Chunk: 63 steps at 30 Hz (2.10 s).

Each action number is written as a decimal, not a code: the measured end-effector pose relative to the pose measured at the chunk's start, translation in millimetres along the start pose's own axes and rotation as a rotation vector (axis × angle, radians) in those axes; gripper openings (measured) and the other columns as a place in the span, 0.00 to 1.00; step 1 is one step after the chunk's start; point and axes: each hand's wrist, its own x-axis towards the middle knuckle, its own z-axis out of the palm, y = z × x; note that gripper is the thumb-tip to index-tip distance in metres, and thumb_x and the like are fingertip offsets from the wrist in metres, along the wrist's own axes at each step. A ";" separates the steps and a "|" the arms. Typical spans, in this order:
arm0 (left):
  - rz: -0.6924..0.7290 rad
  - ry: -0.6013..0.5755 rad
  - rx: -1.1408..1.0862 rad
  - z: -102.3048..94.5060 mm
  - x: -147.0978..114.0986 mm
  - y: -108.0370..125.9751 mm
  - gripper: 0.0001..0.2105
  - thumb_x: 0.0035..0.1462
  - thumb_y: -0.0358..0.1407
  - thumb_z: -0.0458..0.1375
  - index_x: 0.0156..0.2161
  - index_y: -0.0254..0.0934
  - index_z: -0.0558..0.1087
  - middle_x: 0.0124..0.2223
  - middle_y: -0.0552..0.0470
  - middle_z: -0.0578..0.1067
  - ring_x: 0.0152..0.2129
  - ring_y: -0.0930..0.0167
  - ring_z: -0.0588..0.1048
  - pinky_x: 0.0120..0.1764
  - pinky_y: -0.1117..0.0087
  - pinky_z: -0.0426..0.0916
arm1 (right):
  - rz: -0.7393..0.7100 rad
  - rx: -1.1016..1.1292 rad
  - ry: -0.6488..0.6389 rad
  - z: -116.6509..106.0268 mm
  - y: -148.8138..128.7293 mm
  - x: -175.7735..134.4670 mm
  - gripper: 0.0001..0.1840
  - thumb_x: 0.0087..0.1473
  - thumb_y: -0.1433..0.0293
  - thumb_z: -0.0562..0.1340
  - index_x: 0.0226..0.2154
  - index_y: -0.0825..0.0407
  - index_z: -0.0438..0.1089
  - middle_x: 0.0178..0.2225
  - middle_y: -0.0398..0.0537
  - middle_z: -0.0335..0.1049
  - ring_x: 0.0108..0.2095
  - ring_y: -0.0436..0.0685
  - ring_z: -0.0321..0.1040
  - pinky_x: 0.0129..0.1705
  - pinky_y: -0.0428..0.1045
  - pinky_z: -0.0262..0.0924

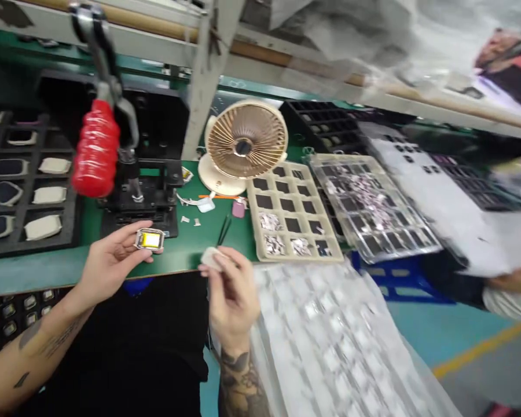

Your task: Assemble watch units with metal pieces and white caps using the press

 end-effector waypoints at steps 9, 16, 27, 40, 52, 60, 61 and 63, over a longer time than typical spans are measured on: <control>0.042 -0.031 -0.041 1.0 -1.3 -11.7 0.27 0.71 0.34 0.68 0.73 0.38 0.75 0.59 0.40 0.87 0.52 0.59 0.89 0.60 0.59 0.84 | -0.274 0.094 -0.364 75.4 -12.8 49.8 0.28 0.66 0.77 0.70 0.63 0.36 0.79 0.58 0.50 0.84 0.59 0.68 0.80 0.65 0.73 0.76; 0.040 -0.087 -0.105 0.4 -2.8 -6.9 0.22 0.75 0.35 0.66 0.70 0.40 0.77 0.63 0.40 0.85 0.56 0.60 0.87 0.60 0.62 0.83 | -0.217 0.081 -0.362 76.8 -3.8 39.6 0.27 0.67 0.75 0.69 0.64 0.36 0.79 0.65 0.54 0.76 0.63 0.68 0.77 0.64 0.71 0.77; 0.113 -0.074 0.013 -0.3 -5.1 -3.6 0.18 0.69 0.32 0.71 0.62 0.40 0.82 0.56 0.44 0.89 0.50 0.61 0.90 0.53 0.65 0.87 | 0.009 0.205 -0.384 73.8 1.6 43.6 0.12 0.72 0.65 0.68 0.56 0.44 0.80 0.50 0.51 0.80 0.53 0.62 0.79 0.57 0.59 0.77; 0.149 -0.116 0.091 -2.4 -5.5 0.1 0.22 0.73 0.31 0.66 0.69 0.41 0.78 0.58 0.44 0.88 0.49 0.63 0.90 0.55 0.67 0.86 | -0.204 0.166 -0.316 71.8 1.5 40.9 0.24 0.65 0.74 0.72 0.60 0.38 0.81 0.54 0.53 0.81 0.54 0.66 0.80 0.56 0.65 0.82; 0.153 -0.059 0.017 -3.5 -4.4 0.8 0.17 0.73 0.32 0.68 0.63 0.43 0.84 0.54 0.47 0.90 0.42 0.65 0.91 0.49 0.68 0.87 | -0.133 0.188 -0.358 73.3 2.3 42.4 0.14 0.73 0.67 0.65 0.58 0.43 0.79 0.51 0.53 0.82 0.52 0.64 0.80 0.55 0.64 0.80; 0.481 0.106 0.402 2.7 -12.2 -4.7 0.17 0.71 0.27 0.67 0.59 0.46 0.86 0.52 0.53 0.90 0.44 0.68 0.90 0.51 0.74 0.83 | -0.166 0.218 -0.305 76.5 -5.6 44.7 0.11 0.72 0.72 0.66 0.52 0.43 0.81 0.46 0.50 0.83 0.47 0.61 0.81 0.51 0.59 0.79; 0.493 0.145 0.416 3.3 -13.1 -4.6 0.16 0.72 0.27 0.67 0.59 0.46 0.86 0.51 0.53 0.90 0.43 0.69 0.90 0.50 0.75 0.83 | -0.164 0.223 -0.308 77.0 -5.7 44.2 0.11 0.71 0.72 0.67 0.52 0.43 0.82 0.45 0.50 0.83 0.46 0.61 0.81 0.50 0.59 0.79; 0.491 0.175 0.415 2.4 -13.6 -4.0 0.14 0.72 0.28 0.66 0.57 0.45 0.86 0.49 0.54 0.90 0.41 0.69 0.90 0.47 0.75 0.82 | -0.161 0.240 -0.332 77.6 -5.3 44.3 0.11 0.71 0.70 0.68 0.53 0.43 0.82 0.45 0.50 0.82 0.46 0.61 0.80 0.49 0.58 0.78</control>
